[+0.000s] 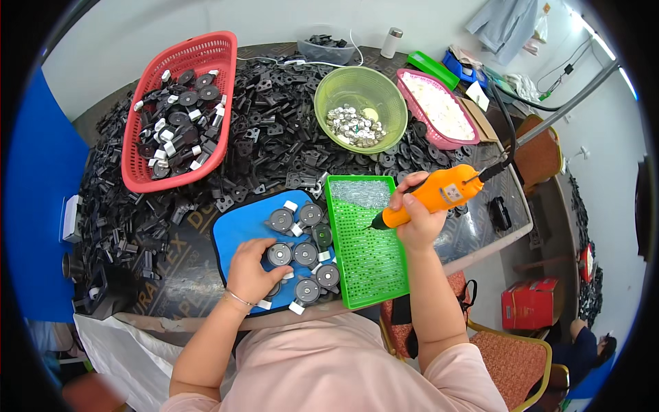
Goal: The recorder is assembling small electronic components by placing white connectors into black circular housings and securing them using an electric screwdriver.
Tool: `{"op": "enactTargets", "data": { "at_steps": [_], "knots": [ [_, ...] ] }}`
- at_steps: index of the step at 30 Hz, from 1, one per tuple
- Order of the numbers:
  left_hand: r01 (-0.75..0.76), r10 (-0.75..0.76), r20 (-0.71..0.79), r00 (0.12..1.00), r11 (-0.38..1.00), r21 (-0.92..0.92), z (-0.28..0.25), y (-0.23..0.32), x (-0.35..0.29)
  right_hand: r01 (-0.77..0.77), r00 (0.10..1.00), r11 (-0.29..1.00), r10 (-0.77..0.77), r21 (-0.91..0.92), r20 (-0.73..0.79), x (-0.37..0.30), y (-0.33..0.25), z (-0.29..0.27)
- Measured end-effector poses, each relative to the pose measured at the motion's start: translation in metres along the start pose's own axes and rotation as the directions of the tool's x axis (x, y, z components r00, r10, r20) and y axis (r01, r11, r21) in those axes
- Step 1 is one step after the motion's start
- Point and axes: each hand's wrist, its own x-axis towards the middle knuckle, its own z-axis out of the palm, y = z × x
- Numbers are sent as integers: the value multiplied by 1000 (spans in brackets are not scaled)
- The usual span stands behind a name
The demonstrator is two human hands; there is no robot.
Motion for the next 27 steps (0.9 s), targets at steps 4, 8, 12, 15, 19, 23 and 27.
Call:
{"op": "enactTargets", "data": {
  "at_steps": [4, 8, 12, 15, 19, 23, 27],
  "knots": [
    [-59, 55, -62, 997, 995, -75, 2, -1, -1, 32, 999, 999, -32, -22, 22, 0, -1, 3],
    [31, -41, -51, 998, 985, -172, 1, 2, -2, 52, 998, 997, -50, -60, 37, -1, -3, 7],
    [-38, 31, -66, 997, 993, -116, 3, -2, -1, 20, 995, 1000, -19, -5, 93, 0, 0, 1],
    [-39, 30, -79, 996, 992, -117, 6, -6, 0, -6, 996, 999, 9, -34, 84, 4, -5, 2],
    [-37, 23, -90, 996, 987, -158, 7, -6, 0, 99, 989, 994, -103, 50, 108, 7, -32, 24],
    [-66, 47, -106, 993, 981, -182, 9, -9, 2, 79, 958, 982, -123, 172, 259, -5, -21, 70],
    [-39, 26, -79, 997, 985, -171, 10, -10, 3, 108, 870, 994, -104, 20, 483, -19, 15, 100]
  ]
}}
